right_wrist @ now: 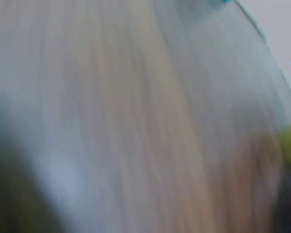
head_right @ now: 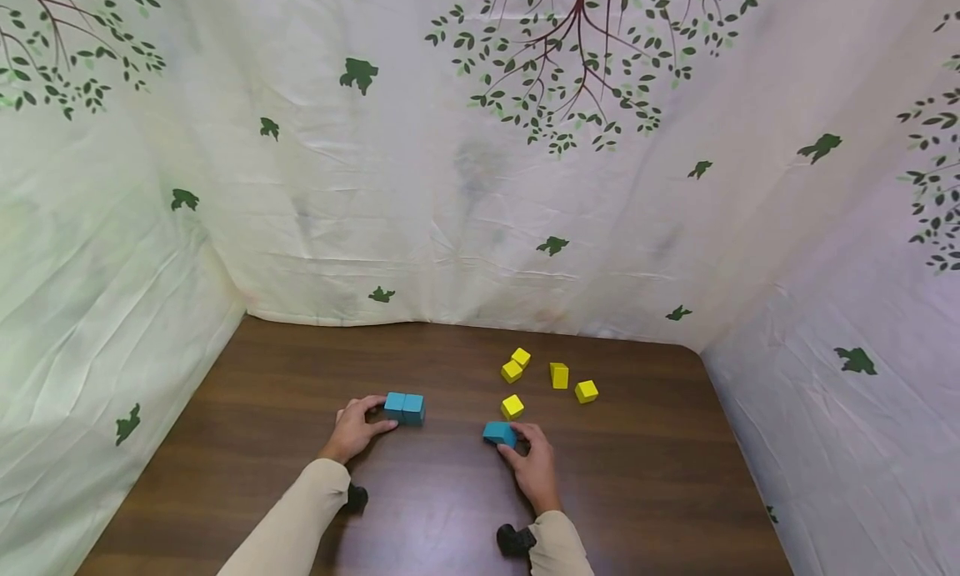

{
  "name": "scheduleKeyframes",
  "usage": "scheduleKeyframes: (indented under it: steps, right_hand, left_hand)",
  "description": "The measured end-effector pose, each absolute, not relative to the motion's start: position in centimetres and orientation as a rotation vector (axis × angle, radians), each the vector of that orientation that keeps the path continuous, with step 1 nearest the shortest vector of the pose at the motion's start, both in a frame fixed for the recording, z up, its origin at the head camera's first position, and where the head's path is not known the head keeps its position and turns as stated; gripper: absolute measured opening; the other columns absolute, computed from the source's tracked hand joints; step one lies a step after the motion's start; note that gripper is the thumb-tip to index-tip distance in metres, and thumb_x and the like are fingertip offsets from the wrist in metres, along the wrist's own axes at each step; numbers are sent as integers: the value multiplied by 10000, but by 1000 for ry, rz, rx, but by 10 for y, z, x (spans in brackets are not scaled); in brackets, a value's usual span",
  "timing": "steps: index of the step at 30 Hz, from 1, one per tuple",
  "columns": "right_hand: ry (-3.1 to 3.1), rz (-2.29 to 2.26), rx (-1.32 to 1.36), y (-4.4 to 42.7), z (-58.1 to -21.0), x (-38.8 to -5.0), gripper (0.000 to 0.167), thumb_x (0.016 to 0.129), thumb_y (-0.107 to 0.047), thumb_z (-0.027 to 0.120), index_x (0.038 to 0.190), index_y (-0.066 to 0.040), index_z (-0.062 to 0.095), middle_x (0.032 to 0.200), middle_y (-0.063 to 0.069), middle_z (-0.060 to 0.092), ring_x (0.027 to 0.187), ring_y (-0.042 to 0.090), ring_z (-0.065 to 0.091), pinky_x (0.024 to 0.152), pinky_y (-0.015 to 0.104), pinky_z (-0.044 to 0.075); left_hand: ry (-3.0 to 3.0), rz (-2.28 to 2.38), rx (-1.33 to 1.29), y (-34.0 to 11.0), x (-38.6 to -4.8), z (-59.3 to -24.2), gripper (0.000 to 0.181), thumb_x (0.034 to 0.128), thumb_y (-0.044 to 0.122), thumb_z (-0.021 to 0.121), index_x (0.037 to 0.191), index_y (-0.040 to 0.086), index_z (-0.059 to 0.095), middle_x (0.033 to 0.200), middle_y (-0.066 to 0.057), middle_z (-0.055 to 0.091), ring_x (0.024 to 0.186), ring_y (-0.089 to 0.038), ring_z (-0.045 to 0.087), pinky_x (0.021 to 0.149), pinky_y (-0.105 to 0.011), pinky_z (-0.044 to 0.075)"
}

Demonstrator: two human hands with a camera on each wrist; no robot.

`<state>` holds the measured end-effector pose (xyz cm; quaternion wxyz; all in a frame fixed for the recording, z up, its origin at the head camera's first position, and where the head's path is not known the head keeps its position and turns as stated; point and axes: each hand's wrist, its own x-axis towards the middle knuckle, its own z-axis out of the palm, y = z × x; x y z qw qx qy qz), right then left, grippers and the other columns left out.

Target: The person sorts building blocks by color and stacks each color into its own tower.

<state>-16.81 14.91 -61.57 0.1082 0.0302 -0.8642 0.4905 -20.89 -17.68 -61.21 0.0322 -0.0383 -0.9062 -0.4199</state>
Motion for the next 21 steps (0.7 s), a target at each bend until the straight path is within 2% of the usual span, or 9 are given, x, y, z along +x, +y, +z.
scheduleKeyframes:
  steps: [3,10,15,21]
  right_hand:
    - [-2513,1496,116,133,-612,-169,359,801,-120,785,1131,-32,673,1053,85,631,932,251,587,816,375,486]
    - [-2478,1535,186,97,-598,-178,377,801,-128,788,1141,-19,667,1057,88,629,967,280,603,862,442,494]
    - [-2469,1512,242,74,-586,-187,377,800,-128,790,1143,-24,673,1041,93,626,932,290,581,819,457,485]
    - [-2508,1467,368,50,-571,-195,389,808,-143,785,1163,-31,673,1035,65,618,956,270,597,829,431,501]
  left_hand:
    - [-2792,-1286,-120,-177,-209,-613,448,783,207,801,1177,42,665,1165,-126,657,999,-304,513,882,-476,277]
    - [-2789,-1288,-121,-177,-209,-613,445,779,206,805,1166,34,667,1143,-131,660,972,-298,511,863,-474,278]
    - [-2786,-1282,-115,-177,-209,-613,442,776,210,807,1163,44,672,1133,-122,664,972,-287,508,858,-461,277]
    - [-2763,-1303,-127,-177,-208,-613,433,775,188,806,1162,45,672,1100,-118,670,939,-275,506,856,-461,272]
